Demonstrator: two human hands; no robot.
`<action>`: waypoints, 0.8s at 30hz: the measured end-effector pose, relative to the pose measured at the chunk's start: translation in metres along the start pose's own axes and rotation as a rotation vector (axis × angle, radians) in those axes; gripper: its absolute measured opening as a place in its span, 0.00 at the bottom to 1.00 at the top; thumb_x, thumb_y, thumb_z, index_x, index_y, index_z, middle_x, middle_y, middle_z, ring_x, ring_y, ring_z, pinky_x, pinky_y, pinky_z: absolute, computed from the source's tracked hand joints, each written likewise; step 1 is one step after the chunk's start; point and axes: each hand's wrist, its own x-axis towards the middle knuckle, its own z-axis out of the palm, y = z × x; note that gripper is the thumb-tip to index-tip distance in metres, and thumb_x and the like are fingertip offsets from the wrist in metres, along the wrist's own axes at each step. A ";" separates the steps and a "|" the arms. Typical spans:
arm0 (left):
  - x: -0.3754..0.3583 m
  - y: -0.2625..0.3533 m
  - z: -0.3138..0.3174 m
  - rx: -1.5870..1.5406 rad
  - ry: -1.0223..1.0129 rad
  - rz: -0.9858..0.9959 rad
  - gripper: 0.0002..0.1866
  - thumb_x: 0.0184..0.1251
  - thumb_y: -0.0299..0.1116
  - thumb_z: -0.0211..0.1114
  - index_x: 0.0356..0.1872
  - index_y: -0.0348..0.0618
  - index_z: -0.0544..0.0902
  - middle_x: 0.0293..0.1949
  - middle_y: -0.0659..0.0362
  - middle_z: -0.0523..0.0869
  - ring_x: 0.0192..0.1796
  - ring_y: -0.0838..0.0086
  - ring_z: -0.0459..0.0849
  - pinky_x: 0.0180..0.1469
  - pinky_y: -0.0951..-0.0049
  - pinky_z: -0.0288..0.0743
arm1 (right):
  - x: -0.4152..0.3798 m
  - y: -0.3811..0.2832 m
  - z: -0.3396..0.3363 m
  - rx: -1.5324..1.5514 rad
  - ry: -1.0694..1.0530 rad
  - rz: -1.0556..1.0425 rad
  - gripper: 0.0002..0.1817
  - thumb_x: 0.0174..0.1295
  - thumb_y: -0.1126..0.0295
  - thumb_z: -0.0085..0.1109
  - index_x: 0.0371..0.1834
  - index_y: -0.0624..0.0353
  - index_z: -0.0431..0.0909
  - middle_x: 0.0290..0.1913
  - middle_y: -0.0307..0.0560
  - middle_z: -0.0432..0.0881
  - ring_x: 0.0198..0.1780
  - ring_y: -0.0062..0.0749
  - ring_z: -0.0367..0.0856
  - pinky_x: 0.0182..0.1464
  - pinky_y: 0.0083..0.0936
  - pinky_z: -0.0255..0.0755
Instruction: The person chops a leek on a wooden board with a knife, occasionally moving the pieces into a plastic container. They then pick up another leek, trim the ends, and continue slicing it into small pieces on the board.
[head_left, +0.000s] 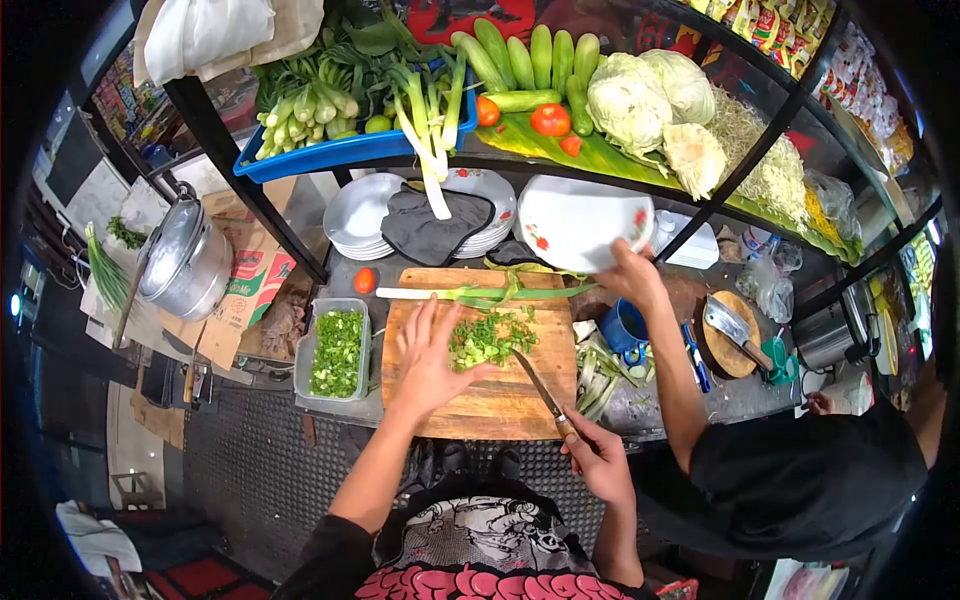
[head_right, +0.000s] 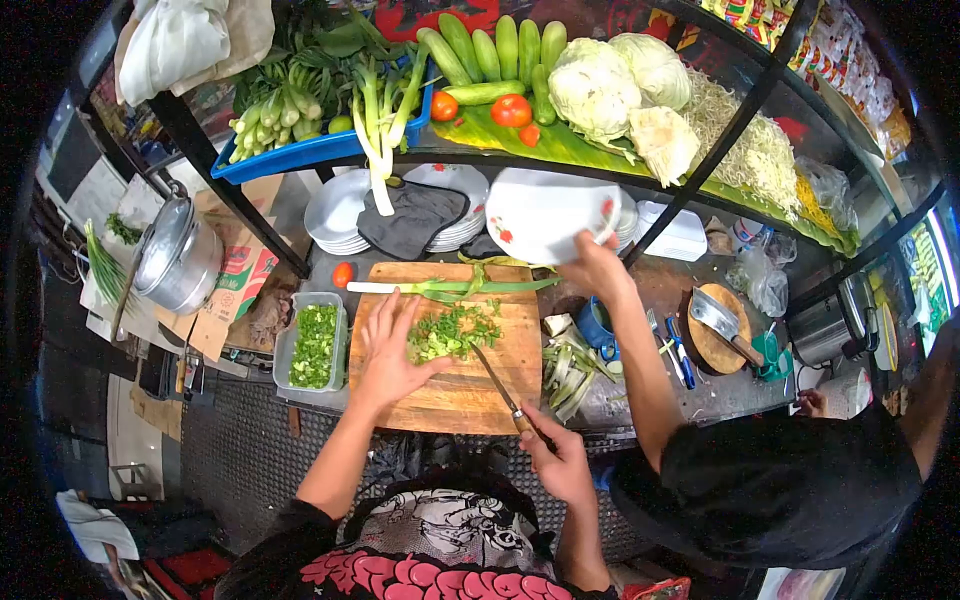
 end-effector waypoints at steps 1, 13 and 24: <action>0.000 -0.013 -0.001 -0.006 0.083 0.035 0.42 0.63 0.48 0.79 0.78 0.47 0.76 0.82 0.43 0.65 0.84 0.45 0.60 0.82 0.44 0.54 | 0.000 -0.001 0.000 0.000 0.008 0.030 0.24 0.78 0.72 0.63 0.76 0.56 0.81 0.37 0.36 0.86 0.31 0.13 0.74 0.33 0.19 0.73; 0.074 -0.093 -0.032 0.153 -0.136 0.132 0.18 0.68 0.26 0.71 0.59 0.40 0.88 0.55 0.51 0.86 0.64 0.52 0.79 0.69 0.53 0.71 | 0.034 -0.022 0.000 -0.566 0.119 -0.454 0.25 0.55 0.79 0.76 0.60 0.56 0.91 0.36 0.51 0.81 0.39 0.50 0.85 0.44 0.36 0.80; 0.055 -0.086 -0.058 -0.011 0.023 0.133 0.11 0.77 0.27 0.63 0.55 0.37 0.81 0.49 0.43 0.87 0.55 0.44 0.83 0.62 0.48 0.73 | 0.046 -0.008 -0.008 -0.405 0.186 -0.381 0.19 0.61 0.76 0.76 0.56 0.66 0.90 0.40 0.49 0.90 0.40 0.33 0.87 0.44 0.30 0.79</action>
